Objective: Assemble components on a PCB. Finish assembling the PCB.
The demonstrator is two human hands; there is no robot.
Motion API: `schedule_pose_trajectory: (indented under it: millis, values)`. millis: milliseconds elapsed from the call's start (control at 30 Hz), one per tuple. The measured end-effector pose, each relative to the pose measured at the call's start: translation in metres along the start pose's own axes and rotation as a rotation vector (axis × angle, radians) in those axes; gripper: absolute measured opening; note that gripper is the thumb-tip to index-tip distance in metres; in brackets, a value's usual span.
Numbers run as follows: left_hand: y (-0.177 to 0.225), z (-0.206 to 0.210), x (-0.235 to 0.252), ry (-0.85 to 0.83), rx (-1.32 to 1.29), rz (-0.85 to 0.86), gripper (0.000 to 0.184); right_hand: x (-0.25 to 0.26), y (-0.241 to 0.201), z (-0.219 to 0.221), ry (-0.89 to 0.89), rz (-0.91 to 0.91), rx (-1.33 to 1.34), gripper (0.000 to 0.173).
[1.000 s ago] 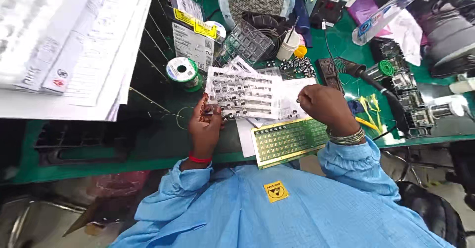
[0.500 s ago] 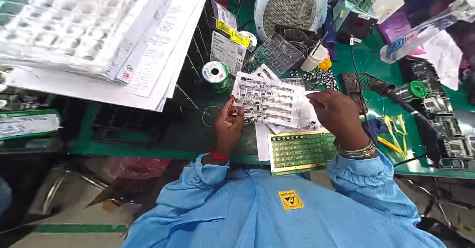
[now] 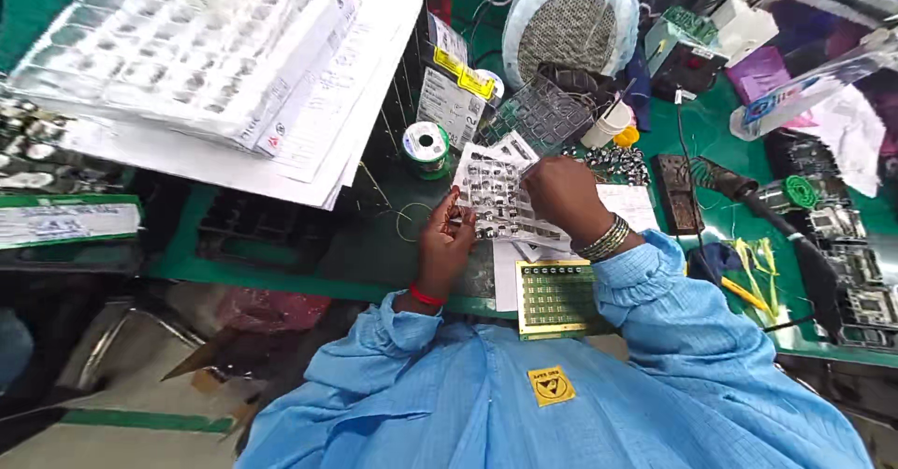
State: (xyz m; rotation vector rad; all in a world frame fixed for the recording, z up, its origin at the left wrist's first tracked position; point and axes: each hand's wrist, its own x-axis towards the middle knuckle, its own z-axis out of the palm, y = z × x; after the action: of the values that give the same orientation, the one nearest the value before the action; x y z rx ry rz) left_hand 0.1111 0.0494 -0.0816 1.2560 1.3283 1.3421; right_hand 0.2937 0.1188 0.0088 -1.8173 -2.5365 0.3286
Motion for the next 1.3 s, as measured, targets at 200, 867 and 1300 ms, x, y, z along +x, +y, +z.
schedule_pose_trajectory:
  millis: [200,867,1300]
  values:
    - [0.000,-0.001,0.000,0.005,0.013,0.005,0.050,0.006,0.007,-0.004,-0.034,-0.022,0.052,0.023]
    - [0.003,-0.002,-0.002,-0.012,0.009,-0.015,0.049,-0.112,0.089,0.014,0.146,0.359,0.118,0.020]
    - [-0.001,0.000,0.000,-0.006,0.029,0.003,0.048,0.004,0.016,0.018,0.220,-0.037,0.111,0.018]
